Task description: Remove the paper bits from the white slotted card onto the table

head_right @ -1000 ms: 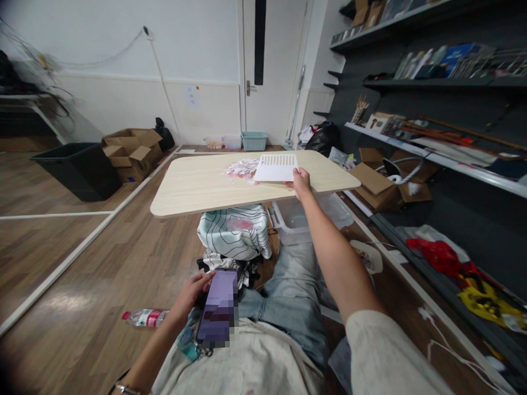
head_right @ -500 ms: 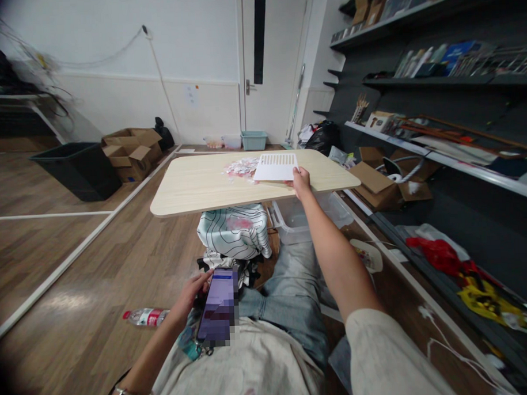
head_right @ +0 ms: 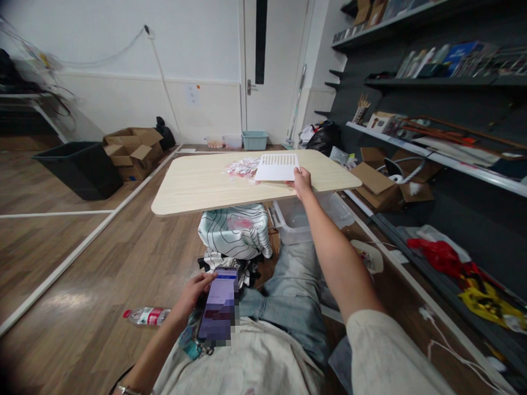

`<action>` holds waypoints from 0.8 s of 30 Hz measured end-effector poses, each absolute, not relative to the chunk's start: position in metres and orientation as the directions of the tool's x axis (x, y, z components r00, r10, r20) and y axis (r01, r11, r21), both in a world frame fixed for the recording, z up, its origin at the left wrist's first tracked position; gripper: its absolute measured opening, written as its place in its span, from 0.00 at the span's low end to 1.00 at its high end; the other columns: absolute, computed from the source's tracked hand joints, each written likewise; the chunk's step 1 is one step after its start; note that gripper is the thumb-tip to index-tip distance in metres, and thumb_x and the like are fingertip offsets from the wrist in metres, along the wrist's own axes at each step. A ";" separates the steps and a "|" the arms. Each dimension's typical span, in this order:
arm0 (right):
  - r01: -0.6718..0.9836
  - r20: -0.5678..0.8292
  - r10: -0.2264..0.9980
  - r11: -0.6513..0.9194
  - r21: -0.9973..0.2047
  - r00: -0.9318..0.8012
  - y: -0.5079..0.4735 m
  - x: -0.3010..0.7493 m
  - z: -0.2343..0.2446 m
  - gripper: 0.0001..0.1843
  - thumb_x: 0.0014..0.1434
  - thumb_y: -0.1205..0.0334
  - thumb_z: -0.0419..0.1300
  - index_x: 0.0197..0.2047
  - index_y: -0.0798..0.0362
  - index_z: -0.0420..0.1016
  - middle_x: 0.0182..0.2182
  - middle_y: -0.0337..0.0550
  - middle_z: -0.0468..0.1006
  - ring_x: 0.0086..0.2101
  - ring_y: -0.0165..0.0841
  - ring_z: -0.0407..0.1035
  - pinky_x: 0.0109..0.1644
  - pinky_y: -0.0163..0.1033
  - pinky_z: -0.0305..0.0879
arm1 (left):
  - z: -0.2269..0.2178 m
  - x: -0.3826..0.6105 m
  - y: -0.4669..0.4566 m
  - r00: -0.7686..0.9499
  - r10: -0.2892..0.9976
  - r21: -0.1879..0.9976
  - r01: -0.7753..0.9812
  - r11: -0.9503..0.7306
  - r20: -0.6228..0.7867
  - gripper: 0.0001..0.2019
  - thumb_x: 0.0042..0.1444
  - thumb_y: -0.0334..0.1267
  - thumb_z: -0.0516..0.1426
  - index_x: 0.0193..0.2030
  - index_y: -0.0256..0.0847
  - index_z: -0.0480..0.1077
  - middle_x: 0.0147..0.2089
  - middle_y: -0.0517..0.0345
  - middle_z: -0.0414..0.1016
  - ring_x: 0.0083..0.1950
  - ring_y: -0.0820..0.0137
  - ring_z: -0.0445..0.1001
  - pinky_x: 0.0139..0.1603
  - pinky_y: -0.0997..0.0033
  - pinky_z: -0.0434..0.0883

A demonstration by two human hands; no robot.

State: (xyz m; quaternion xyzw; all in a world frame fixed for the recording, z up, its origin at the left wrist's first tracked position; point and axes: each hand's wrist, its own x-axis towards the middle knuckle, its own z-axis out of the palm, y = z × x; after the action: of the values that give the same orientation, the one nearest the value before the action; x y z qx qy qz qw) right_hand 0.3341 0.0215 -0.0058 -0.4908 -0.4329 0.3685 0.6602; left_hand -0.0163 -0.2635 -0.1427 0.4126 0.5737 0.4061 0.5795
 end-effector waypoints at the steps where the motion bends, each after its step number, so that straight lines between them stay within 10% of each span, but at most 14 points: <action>1: -0.060 0.213 0.912 0.248 -0.967 0.351 0.022 0.334 -0.006 0.07 0.62 0.58 0.60 0.35 0.50 0.67 0.31 0.38 0.75 0.36 0.34 0.74 0.38 0.42 0.80 | -0.144 -0.016 -0.264 0.013 0.944 0.944 0.007 0.329 -0.329 0.33 0.39 0.71 0.66 0.24 0.42 0.61 0.22 0.67 0.62 0.25 0.75 0.61 0.28 0.73 0.58; 10: -0.062 0.204 0.911 0.241 -0.969 0.358 0.023 0.334 -0.006 0.06 0.63 0.58 0.59 0.36 0.51 0.68 0.32 0.38 0.76 0.35 0.33 0.74 0.39 0.41 0.80 | -0.153 0.001 -0.290 -0.066 0.954 0.953 0.062 0.298 -0.294 0.39 0.28 0.48 0.76 0.46 0.43 0.61 0.40 0.57 0.76 0.43 0.61 0.78 0.40 0.64 0.77; 24: -0.057 0.217 0.910 0.252 -0.966 0.353 0.024 0.335 -0.007 0.07 0.62 0.59 0.60 0.35 0.51 0.68 0.33 0.39 0.75 0.36 0.34 0.74 0.39 0.44 0.80 | -0.165 0.003 -0.294 -0.079 0.956 0.955 0.074 0.287 -0.281 0.40 0.33 0.45 0.75 0.52 0.43 0.60 0.49 0.49 0.74 0.47 0.57 0.78 0.33 0.62 0.80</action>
State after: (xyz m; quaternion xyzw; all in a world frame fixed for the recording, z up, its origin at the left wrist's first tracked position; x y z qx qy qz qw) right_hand 0.3345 0.0238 -0.0068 -0.4898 -0.4355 0.3660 0.6607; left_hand 0.0026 -0.2937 -0.1652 0.4265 0.6039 0.4179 0.5280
